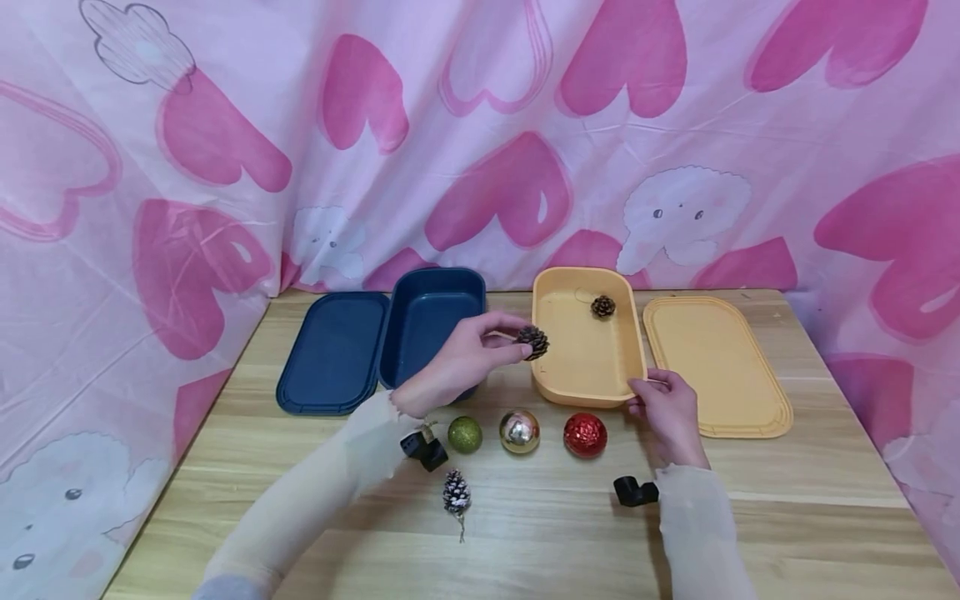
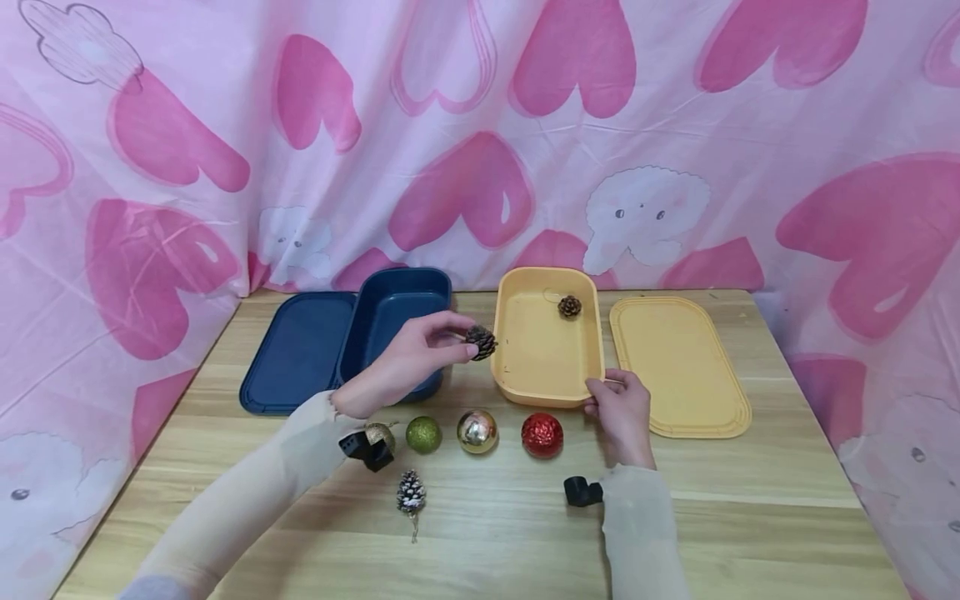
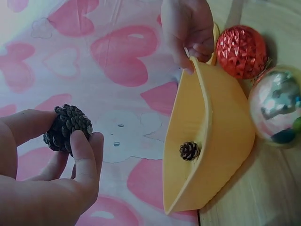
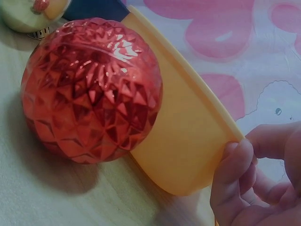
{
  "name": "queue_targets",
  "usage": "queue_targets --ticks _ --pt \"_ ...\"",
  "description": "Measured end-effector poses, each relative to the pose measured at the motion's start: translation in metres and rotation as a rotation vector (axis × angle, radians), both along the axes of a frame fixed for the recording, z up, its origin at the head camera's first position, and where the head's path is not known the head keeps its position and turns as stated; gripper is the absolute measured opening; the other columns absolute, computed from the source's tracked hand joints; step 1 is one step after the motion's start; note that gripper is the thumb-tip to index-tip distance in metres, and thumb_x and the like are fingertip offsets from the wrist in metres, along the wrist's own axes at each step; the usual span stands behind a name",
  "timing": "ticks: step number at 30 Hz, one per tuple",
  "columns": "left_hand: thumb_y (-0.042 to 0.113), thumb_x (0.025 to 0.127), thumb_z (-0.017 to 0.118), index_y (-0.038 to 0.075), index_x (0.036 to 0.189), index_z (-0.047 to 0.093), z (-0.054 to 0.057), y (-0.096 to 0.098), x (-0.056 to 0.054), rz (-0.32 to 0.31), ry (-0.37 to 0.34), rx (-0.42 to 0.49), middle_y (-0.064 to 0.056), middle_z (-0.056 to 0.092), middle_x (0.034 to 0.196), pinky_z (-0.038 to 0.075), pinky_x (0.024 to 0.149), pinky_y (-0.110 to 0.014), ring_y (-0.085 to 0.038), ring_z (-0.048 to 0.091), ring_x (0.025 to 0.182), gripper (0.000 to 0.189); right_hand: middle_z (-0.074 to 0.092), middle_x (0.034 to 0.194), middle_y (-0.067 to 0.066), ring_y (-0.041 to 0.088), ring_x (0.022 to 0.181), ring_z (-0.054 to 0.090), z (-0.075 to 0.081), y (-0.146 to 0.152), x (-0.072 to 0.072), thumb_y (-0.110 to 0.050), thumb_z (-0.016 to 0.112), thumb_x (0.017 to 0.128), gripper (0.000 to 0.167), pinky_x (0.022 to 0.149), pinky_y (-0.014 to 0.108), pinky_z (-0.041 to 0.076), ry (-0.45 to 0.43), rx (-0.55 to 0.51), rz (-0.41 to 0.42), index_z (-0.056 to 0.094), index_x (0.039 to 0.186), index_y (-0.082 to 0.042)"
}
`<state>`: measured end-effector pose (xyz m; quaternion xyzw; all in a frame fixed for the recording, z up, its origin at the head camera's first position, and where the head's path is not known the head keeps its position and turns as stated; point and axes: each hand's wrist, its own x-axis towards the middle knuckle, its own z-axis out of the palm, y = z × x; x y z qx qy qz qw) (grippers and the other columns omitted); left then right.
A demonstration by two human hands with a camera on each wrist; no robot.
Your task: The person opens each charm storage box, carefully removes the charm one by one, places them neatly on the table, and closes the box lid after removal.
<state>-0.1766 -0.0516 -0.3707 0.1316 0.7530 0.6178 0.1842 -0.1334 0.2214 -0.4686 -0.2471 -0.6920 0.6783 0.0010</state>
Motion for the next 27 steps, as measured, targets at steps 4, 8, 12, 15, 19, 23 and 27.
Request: queue_targets --ticks 4,8,12,15,19,23,27 --pt "0.011 0.088 0.069 0.008 0.121 0.063 0.0 -0.012 0.013 0.001 0.013 -0.031 -0.013 0.069 0.113 0.053 0.078 -0.024 -0.01 0.067 0.09 0.035 0.061 0.075 -0.009 0.003 0.059 0.059 0.0 0.001 0.001 -0.008 0.059 0.093 0.046 0.058 0.017 0.052 -0.003 -0.006 0.009 0.038 0.131 0.006" --pt "0.013 0.087 0.07 0.009 0.121 0.063 -0.002 -0.024 0.026 -0.003 0.034 -0.054 -0.012 0.069 0.104 0.048 0.068 -0.021 -0.012 0.063 0.084 0.035 0.061 0.076 -0.011 0.003 0.06 0.059 0.0 0.002 0.001 -0.01 0.06 0.093 0.049 0.059 0.016 0.053 -0.01 -0.006 0.011 0.037 0.134 0.005" --pt "0.015 0.086 0.071 0.011 0.12 0.065 -0.003 -0.034 0.035 0.009 0.019 -0.07 -0.009 0.07 0.101 0.051 0.07 -0.023 -0.014 0.063 0.084 0.035 0.059 0.077 -0.011 0.003 0.061 0.059 0.0 0.002 0.0 -0.012 0.062 0.093 0.051 0.06 0.016 0.053 -0.016 -0.009 0.01 0.036 0.134 0.004" --pt "0.015 0.086 0.072 0.01 0.12 0.065 -0.004 -0.039 0.04 0.014 0.017 -0.077 -0.009 0.07 0.106 0.053 0.074 -0.023 -0.012 0.065 0.088 0.035 0.058 0.075 -0.012 0.003 0.06 0.059 0.0 0.002 -0.001 -0.011 0.062 0.093 0.05 0.059 0.017 0.053 -0.015 -0.014 0.005 0.037 0.133 0.004" --pt "0.011 0.084 0.072 0.007 0.119 0.065 -0.007 -0.044 0.046 0.01 0.013 -0.054 -0.012 0.069 0.112 0.054 0.076 -0.021 -0.012 0.066 0.091 0.036 0.058 0.076 -0.011 0.003 0.06 0.059 0.0 0.002 -0.001 -0.011 0.063 0.092 0.05 0.059 0.017 0.053 -0.016 -0.02 0.001 0.038 0.132 0.003" --pt "0.007 0.083 0.072 0.004 0.12 0.064 -0.012 -0.047 0.053 -0.013 -0.008 -0.015 -0.014 0.067 0.117 0.055 0.076 -0.021 -0.013 0.065 0.094 0.038 0.057 0.077 -0.011 0.004 0.059 0.06 -0.001 0.002 -0.001 -0.012 0.064 0.092 0.05 0.059 0.017 0.053 -0.02 -0.012 0.001 0.038 0.132 0.003" --pt "0.007 0.083 0.072 0.001 0.121 0.062 -0.019 -0.05 0.059 -0.044 -0.041 0.018 -0.016 0.066 0.117 0.055 0.075 -0.021 -0.013 0.066 0.096 0.04 0.058 0.077 -0.012 0.003 0.06 0.059 0.0 0.002 -0.002 -0.013 0.064 0.092 0.051 0.06 0.017 0.053 -0.034 -0.008 -0.007 0.039 0.133 0.001"
